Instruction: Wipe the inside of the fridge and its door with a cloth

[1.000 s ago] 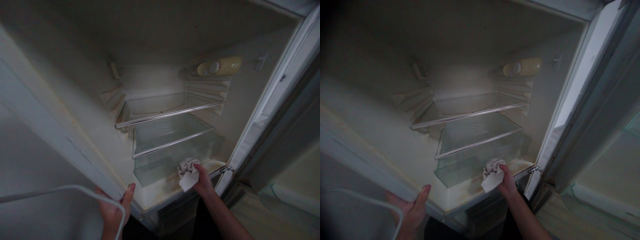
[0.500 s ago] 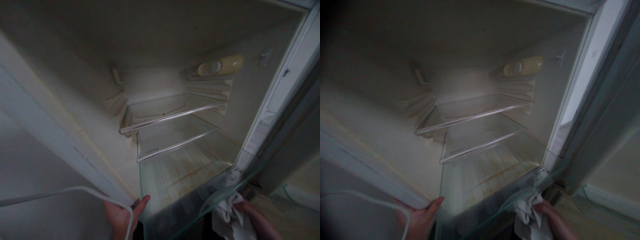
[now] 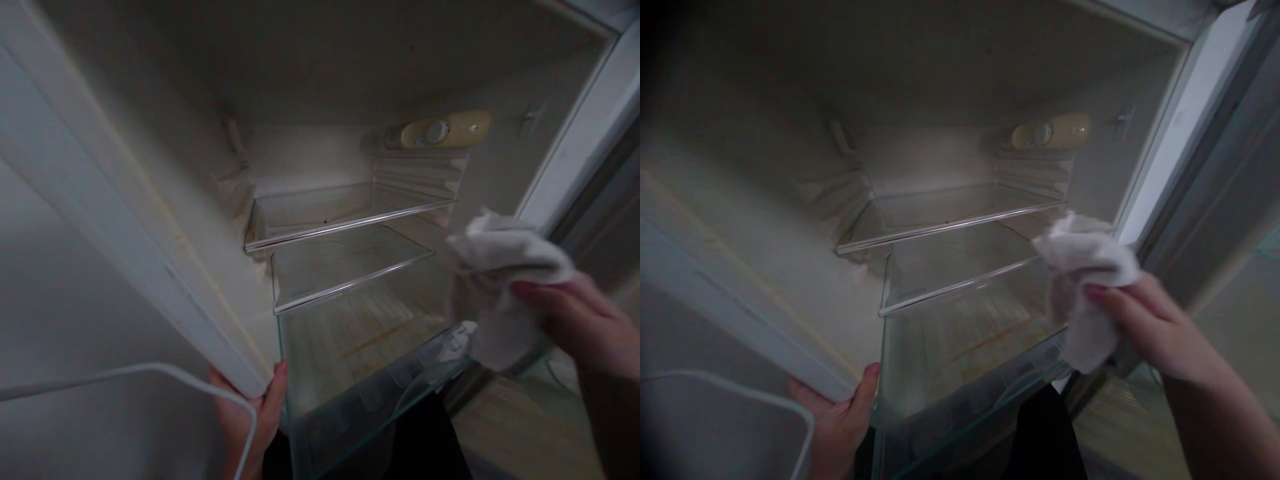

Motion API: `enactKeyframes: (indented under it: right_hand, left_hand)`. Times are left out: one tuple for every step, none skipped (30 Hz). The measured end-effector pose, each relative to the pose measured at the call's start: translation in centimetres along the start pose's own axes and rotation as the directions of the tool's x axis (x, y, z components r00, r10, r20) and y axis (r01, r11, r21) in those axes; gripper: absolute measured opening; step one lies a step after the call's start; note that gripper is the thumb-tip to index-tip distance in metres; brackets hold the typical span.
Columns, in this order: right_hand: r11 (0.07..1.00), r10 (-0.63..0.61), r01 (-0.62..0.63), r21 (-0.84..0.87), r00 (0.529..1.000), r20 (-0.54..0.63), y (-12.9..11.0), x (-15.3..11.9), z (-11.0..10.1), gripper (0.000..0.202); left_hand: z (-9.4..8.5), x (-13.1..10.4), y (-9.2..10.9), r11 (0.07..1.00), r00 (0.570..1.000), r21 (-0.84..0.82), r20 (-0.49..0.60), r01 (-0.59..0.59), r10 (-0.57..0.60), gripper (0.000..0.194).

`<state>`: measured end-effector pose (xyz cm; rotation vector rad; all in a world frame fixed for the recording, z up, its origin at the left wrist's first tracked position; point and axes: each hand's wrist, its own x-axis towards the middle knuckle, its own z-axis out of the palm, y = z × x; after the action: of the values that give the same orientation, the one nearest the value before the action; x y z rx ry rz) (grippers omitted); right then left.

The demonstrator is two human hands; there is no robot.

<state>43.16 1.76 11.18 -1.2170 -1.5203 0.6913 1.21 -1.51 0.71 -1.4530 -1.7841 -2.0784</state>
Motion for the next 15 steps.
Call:
enactKeyframes:
  right_hand:
    - [0.998,-0.024,0.034,-0.057,0.986,0.166,-0.9,0.8,2.2,0.039]
    - [0.969,-0.059,0.152,-0.193,0.905,0.420,-1.3,1.3,4.3,0.042]
    - [0.934,-0.065,0.254,-0.253,0.814,0.577,-1.4,1.4,6.1,0.050]
    - [0.902,-0.032,0.313,-0.297,0.735,0.677,-1.1,1.3,7.5,0.054]
    - [0.876,0.009,0.350,-0.332,0.676,0.737,-0.7,1.0,8.5,0.056]
    - [0.869,0.045,0.346,-0.354,0.656,0.753,-0.2,0.6,9.1,0.055]
    - [0.872,0.074,0.323,-0.368,0.656,0.751,0.3,0.1,9.3,0.053]
    - [0.879,0.088,0.299,-0.372,0.664,0.743,0.6,-0.5,9.1,0.050]
    - [0.888,0.086,0.280,-0.364,0.677,0.731,0.8,-1.0,8.7,0.049]
    - [0.899,0.077,0.263,-0.350,0.691,0.718,0.9,-1.5,8.2,0.047]
    - [0.908,0.072,0.248,-0.336,0.700,0.710,0.9,-1.9,7.6,0.046]
    - [0.914,0.074,0.237,-0.329,0.701,0.709,0.9,-2.3,7.1,0.045]
    - [0.917,0.077,0.230,-0.327,0.701,0.709,1.0,-2.6,6.6,0.044]
    - [0.917,0.072,0.225,-0.328,0.718,0.693,1.3,-2.8,6.2,0.044]
    - [0.918,0.055,0.221,-0.330,0.753,0.656,1.7,-3.0,5.9,0.046]
  left_hand:
    - [0.0,0.0,0.1,1.000,1.000,-0.003,0.002,0.005,-0.005,0.050]
    - [0.0,0.0,0.1,1.000,1.000,-0.009,0.010,0.000,0.000,0.049]
    - [0.0,0.0,0.0,1.000,1.000,-0.016,0.017,-0.018,0.018,0.049]
    - [0.0,0.0,0.0,0.999,0.999,-0.017,0.027,-0.043,0.043,0.050]
    - [0.0,0.1,-0.1,0.998,0.998,-0.011,0.026,-0.061,0.061,0.051]
    - [0.0,0.1,-0.2,0.998,0.997,0.001,0.020,-0.070,0.070,0.051]
    - [0.0,0.2,-0.3,0.997,0.997,0.016,0.015,-0.070,0.069,0.051]
    - [-0.1,0.2,-0.3,0.998,0.998,0.030,0.015,-0.063,0.062,0.051]
    - [-0.1,0.2,-0.4,0.998,0.998,0.039,0.024,-0.056,0.056,0.051]
    - [-0.2,0.2,-0.5,0.998,0.998,0.041,0.035,-0.057,0.056,0.051]
    - [-0.2,0.1,-0.7,0.997,0.997,0.040,0.047,-0.067,0.066,0.050]
    - [-0.2,0.1,-0.9,0.996,0.996,0.036,0.046,-0.082,0.080,0.049]
    - [-0.2,0.0,-1.1,0.995,0.995,0.039,0.041,-0.091,0.089,0.047]
    - [-0.2,-0.1,-1.3,0.995,0.995,0.049,0.036,-0.089,0.088,0.046]
    - [-0.2,-0.1,-1.5,0.995,0.996,0.058,0.038,-0.078,0.076,0.045]
